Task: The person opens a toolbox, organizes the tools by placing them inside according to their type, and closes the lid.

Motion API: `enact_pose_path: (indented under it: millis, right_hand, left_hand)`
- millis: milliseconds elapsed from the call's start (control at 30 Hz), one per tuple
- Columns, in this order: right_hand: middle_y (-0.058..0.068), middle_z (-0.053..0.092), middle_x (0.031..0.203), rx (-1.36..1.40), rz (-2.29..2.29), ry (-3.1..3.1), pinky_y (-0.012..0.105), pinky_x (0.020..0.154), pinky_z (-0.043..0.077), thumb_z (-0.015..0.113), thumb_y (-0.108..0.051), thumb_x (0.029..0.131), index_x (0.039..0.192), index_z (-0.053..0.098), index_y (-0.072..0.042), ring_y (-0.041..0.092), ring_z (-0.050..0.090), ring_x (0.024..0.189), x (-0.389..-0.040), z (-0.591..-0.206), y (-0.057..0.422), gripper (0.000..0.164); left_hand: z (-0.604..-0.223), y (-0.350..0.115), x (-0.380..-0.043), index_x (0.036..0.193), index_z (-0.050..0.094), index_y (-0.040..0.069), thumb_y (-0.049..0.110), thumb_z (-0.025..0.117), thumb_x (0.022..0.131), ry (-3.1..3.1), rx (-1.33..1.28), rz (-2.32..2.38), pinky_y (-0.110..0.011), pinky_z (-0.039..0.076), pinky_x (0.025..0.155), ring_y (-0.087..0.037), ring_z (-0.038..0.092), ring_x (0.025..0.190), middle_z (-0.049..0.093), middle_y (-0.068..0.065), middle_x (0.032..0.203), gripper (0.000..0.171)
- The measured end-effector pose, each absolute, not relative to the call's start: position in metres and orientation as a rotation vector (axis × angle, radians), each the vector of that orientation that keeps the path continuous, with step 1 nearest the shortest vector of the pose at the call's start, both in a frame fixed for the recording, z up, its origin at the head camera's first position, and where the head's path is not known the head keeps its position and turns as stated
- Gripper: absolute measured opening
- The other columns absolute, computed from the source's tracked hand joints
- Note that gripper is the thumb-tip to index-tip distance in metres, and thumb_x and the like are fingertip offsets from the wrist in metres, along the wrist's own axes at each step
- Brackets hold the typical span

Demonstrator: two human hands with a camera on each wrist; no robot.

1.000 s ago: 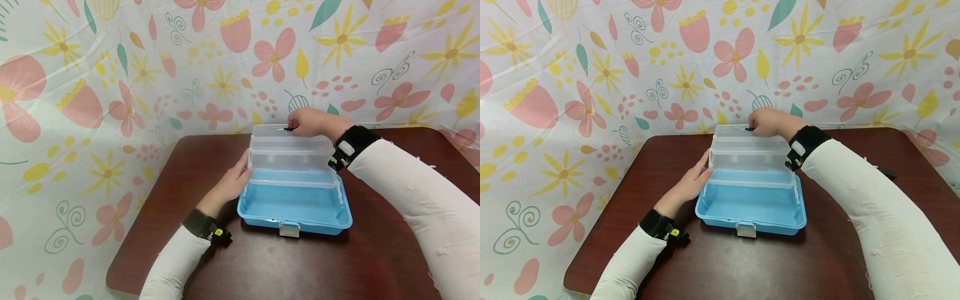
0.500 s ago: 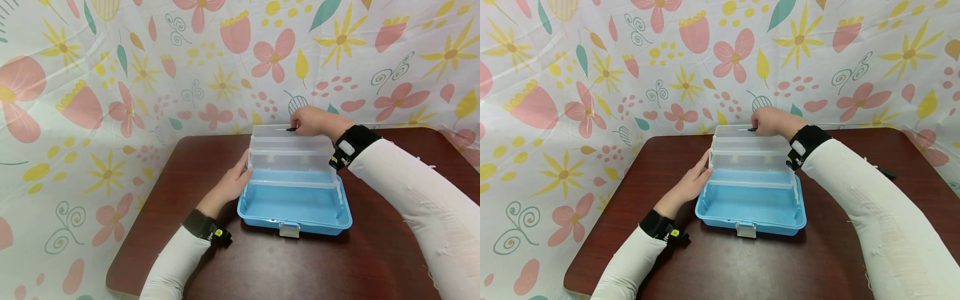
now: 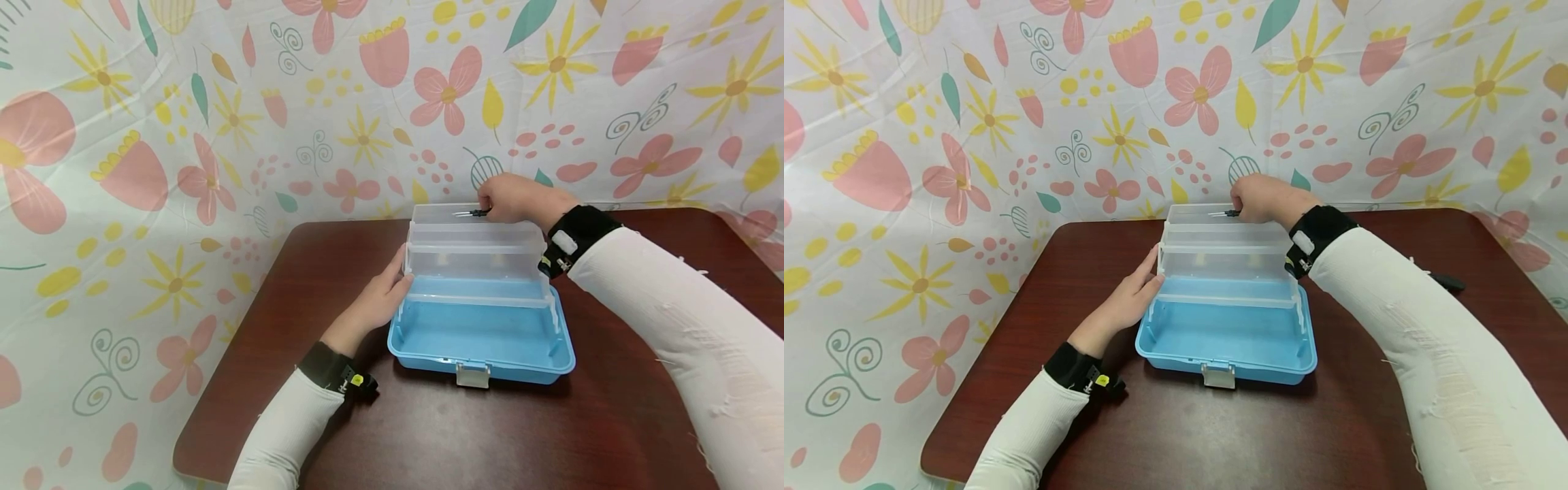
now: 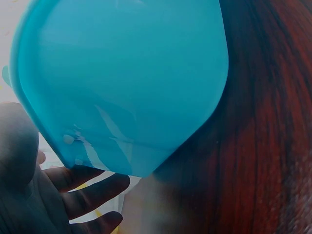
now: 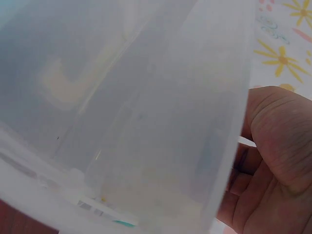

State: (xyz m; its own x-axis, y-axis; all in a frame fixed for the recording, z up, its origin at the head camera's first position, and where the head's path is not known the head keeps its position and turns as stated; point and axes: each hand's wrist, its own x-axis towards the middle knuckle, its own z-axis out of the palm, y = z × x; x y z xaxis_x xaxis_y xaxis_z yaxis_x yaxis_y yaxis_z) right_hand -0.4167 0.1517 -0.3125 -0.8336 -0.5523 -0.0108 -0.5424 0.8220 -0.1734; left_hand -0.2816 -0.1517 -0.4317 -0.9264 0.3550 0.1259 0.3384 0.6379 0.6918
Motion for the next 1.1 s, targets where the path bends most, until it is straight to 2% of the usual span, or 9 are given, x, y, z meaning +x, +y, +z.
enact_pose_path:
  millis: [233, 367, 633, 800, 967, 1100]
  right_hand:
    - [0.008, 0.062, 0.081, -0.869, -0.238, 2.95, 0.037, 0.07, 0.044, 0.062, -0.002, 0.085, 0.081, 0.067, -0.008, 0.026, 0.054, 0.077, -0.4165, -0.3138, 0.1515, 0.009]
    - [0.008, 0.06, 0.079, -0.871, -0.238, 2.95, 0.036, 0.07, 0.043, 0.061, -0.002, 0.085, 0.08, 0.066, -0.008, 0.026, 0.053, 0.076, -0.4168, -0.3143, 0.1515, 0.009]
    - [0.012, 0.071, 0.096, -0.866, -0.235, 2.948, 0.041, 0.077, 0.051, 0.065, -0.005, 0.085, 0.092, 0.071, -0.007, 0.028, 0.06, 0.084, -0.4187, -0.3158, 0.1526, 0.01]
    - [0.013, 0.071, 0.097, -0.873, -0.245, 2.946, 0.042, 0.076, 0.051, 0.066, -0.006, 0.085, 0.093, 0.07, -0.006, 0.029, 0.06, 0.084, -0.4185, -0.3155, 0.1537, 0.009]
    - [0.011, 0.066, 0.085, -0.875, -0.264, 2.949, 0.039, 0.071, 0.047, 0.067, -0.007, 0.086, 0.085, 0.068, -0.006, 0.027, 0.058, 0.079, -0.4176, -0.3151, 0.1544, 0.001]
    - [0.008, 0.06, 0.075, -0.857, -0.272, 2.953, 0.036, 0.067, 0.043, 0.069, -0.008, 0.087, 0.077, 0.064, -0.008, 0.026, 0.055, 0.074, -0.4186, -0.3161, 0.155, 0.011]
  left_hand:
    - [-0.4304, -0.1521, -0.2825, 0.167, 0.004, 0.03, 0.046, 0.036, 0.11, 2.823, 0.601, 1.179, -0.047, 0.055, 0.096, -0.025, 0.065, 0.119, 0.066, -0.014, 0.134, 0.067]
    - [-0.431, -0.1522, -0.2829, 0.167, 0.004, 0.032, 0.046, 0.037, 0.11, 2.826, 0.593, 1.17, -0.047, 0.055, 0.097, -0.025, 0.064, 0.12, 0.065, -0.014, 0.135, 0.067]
    - [-0.4322, -0.1522, -0.2824, 0.166, 0.002, 0.036, 0.048, 0.036, 0.11, 2.835, 0.592, 1.164, -0.049, 0.055, 0.099, -0.026, 0.064, 0.122, 0.064, -0.014, 0.138, 0.067]
    - [-0.4321, -0.1523, -0.2829, 0.166, 0.003, 0.036, 0.047, 0.037, 0.11, 2.83, 0.599, 1.17, -0.049, 0.055, 0.1, -0.026, 0.065, 0.122, 0.064, -0.014, 0.139, 0.067]
    - [-0.4312, -0.1526, -0.283, 0.167, 0.003, 0.035, 0.045, 0.037, 0.11, 2.825, 0.608, 1.177, -0.048, 0.056, 0.097, -0.026, 0.065, 0.12, 0.065, -0.015, 0.136, 0.067]
    - [-0.4308, -0.1525, -0.2827, 0.167, 0.004, 0.034, 0.046, 0.037, 0.11, 2.827, 0.612, 1.177, -0.048, 0.056, 0.096, -0.025, 0.065, 0.118, 0.066, -0.014, 0.134, 0.067]
